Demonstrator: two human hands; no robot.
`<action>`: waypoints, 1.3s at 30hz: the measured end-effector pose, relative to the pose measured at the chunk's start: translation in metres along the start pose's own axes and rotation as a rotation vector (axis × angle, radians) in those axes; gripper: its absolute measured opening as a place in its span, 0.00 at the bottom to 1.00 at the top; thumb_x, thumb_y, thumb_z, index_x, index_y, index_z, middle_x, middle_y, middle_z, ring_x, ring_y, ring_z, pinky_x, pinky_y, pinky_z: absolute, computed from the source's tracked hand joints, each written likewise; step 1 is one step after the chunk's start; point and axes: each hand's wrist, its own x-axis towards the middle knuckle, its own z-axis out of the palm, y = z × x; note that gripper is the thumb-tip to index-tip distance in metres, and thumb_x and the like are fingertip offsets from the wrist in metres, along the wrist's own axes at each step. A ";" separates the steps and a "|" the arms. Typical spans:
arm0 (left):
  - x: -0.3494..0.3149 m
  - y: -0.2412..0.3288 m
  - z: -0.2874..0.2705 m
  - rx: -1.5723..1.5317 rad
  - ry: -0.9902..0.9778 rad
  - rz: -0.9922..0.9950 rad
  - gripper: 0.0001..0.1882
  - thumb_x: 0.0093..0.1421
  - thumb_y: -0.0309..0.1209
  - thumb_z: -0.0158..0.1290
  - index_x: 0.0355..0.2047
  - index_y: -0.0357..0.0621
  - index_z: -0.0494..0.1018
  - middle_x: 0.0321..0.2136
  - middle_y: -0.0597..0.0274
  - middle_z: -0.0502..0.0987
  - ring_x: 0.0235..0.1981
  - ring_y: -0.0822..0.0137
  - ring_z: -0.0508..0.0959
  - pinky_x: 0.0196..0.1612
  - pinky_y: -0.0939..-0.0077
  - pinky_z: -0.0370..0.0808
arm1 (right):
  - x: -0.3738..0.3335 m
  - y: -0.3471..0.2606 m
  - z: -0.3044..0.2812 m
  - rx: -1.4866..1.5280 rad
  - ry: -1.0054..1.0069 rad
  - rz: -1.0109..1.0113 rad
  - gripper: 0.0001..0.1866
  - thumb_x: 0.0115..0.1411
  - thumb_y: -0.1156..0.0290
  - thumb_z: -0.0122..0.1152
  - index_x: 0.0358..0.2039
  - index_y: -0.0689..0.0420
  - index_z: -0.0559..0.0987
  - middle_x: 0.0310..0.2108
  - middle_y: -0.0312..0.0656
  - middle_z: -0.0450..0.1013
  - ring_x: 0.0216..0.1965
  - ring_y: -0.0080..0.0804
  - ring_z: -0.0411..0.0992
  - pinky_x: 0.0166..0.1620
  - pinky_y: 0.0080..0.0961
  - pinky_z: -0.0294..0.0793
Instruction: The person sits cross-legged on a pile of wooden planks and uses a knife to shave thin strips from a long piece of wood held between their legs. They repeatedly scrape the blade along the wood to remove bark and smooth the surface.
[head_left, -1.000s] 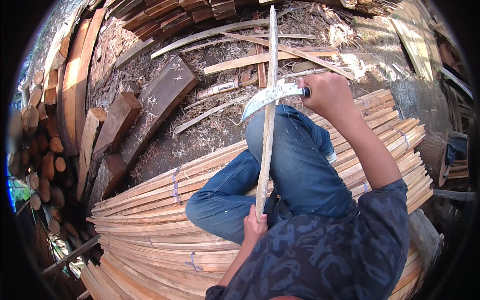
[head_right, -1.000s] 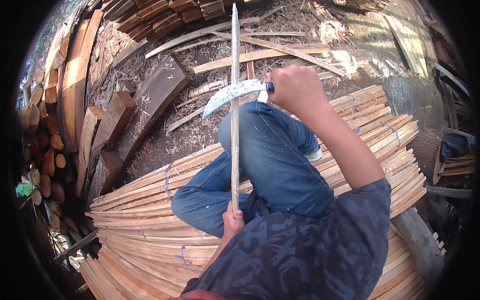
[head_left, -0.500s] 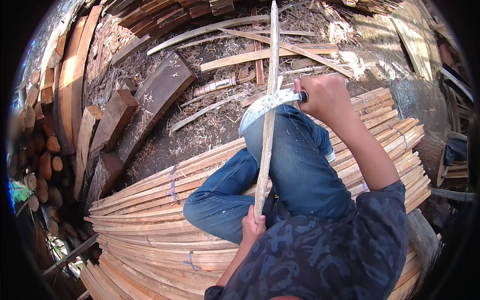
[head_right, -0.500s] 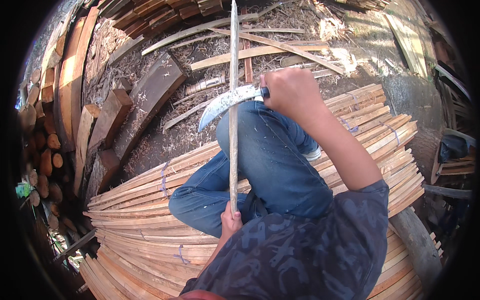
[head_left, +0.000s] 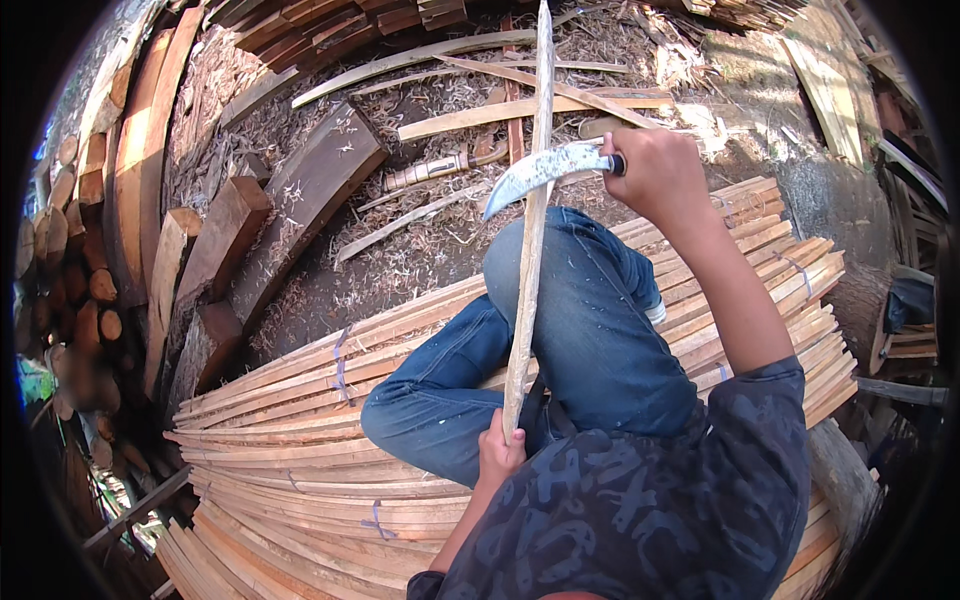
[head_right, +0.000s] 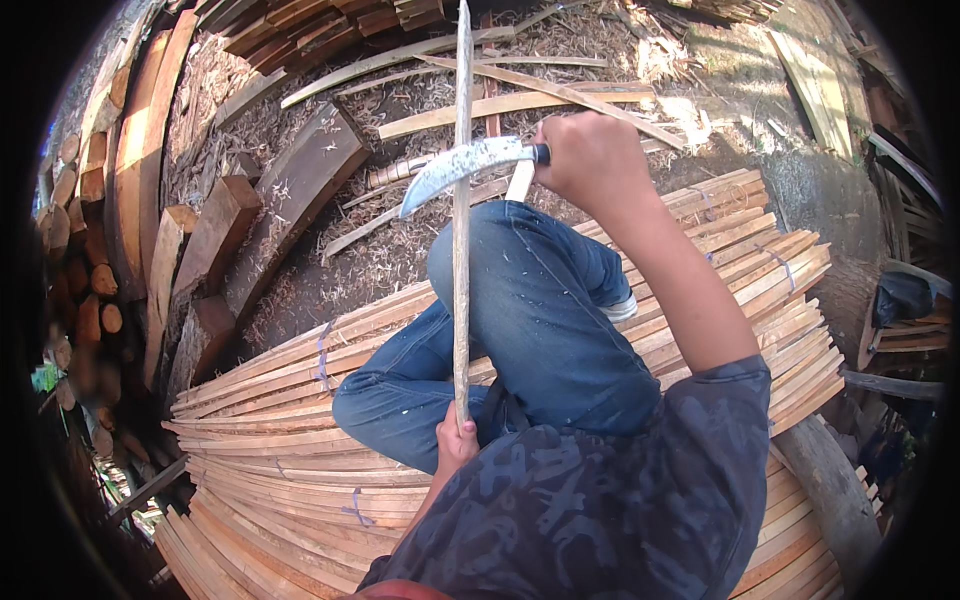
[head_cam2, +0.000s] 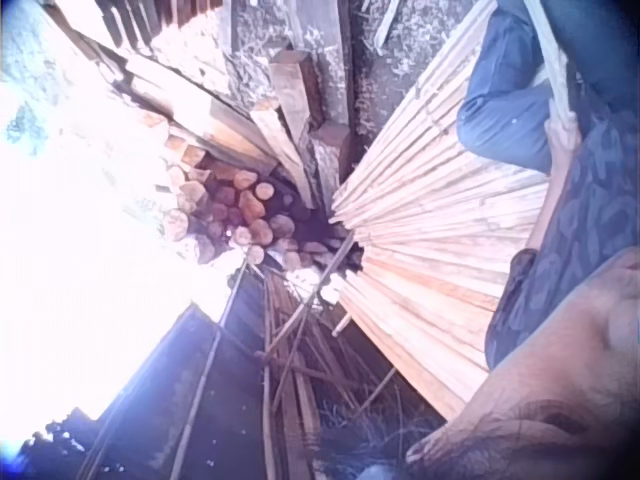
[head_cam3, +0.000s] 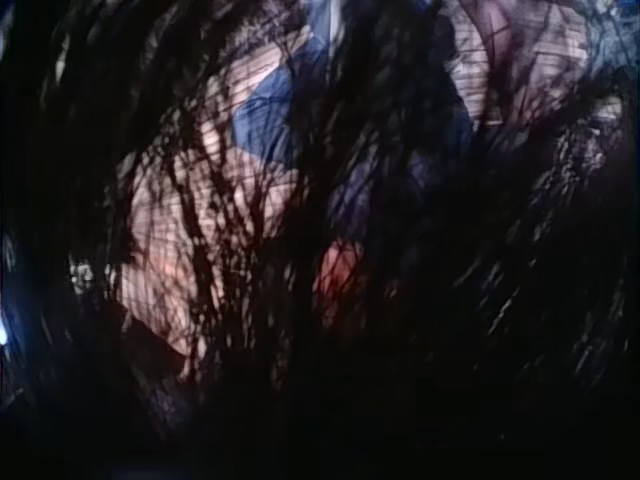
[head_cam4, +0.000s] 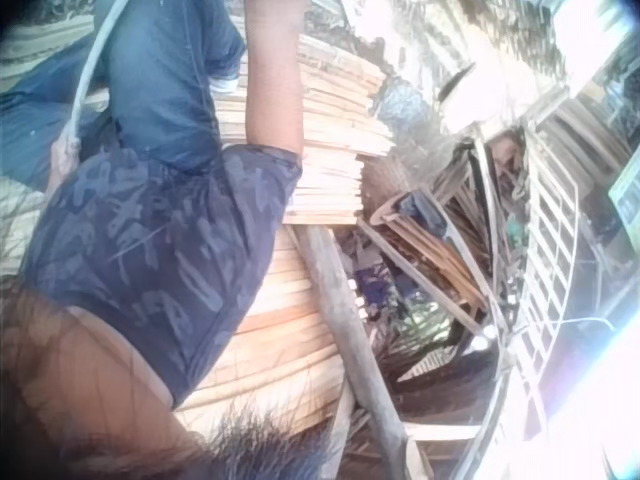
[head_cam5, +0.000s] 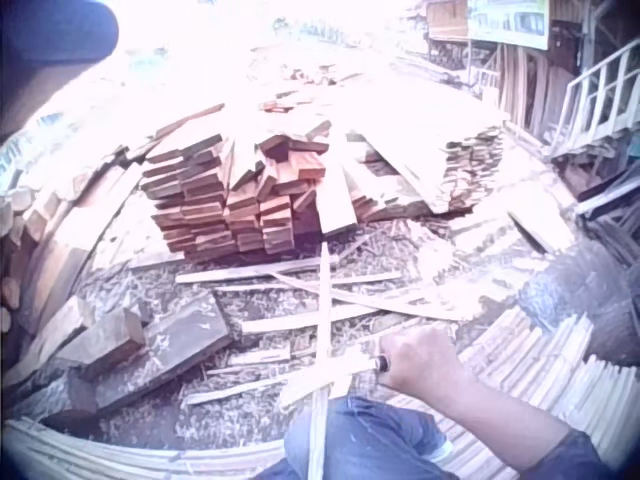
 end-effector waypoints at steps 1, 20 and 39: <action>0.002 -0.003 -0.001 -0.002 -0.008 0.013 0.32 0.62 0.58 0.41 0.33 0.33 0.66 0.13 0.47 0.65 0.18 0.40 0.72 0.21 0.58 0.65 | 0.018 0.010 0.002 -0.065 0.024 0.079 0.08 0.50 0.65 0.60 0.24 0.57 0.81 0.20 0.48 0.75 0.24 0.45 0.75 0.31 0.40 0.75; 0.001 0.006 0.001 0.047 0.063 0.014 0.31 0.63 0.57 0.42 0.34 0.34 0.66 0.14 0.45 0.67 0.20 0.38 0.72 0.22 0.58 0.66 | 0.056 0.013 0.013 0.006 0.087 0.210 0.12 0.52 0.62 0.59 0.27 0.58 0.82 0.21 0.47 0.77 0.26 0.45 0.78 0.34 0.38 0.78; 0.004 -0.001 -0.012 -0.496 -0.307 -0.222 0.18 0.62 0.43 0.54 0.27 0.39 0.71 0.15 0.69 0.69 0.16 0.79 0.68 0.19 0.84 0.65 | -0.123 0.117 0.117 0.779 0.195 1.021 0.22 0.58 0.63 0.60 0.11 0.60 0.70 0.09 0.34 0.64 0.14 0.23 0.63 0.22 0.29 0.61</action>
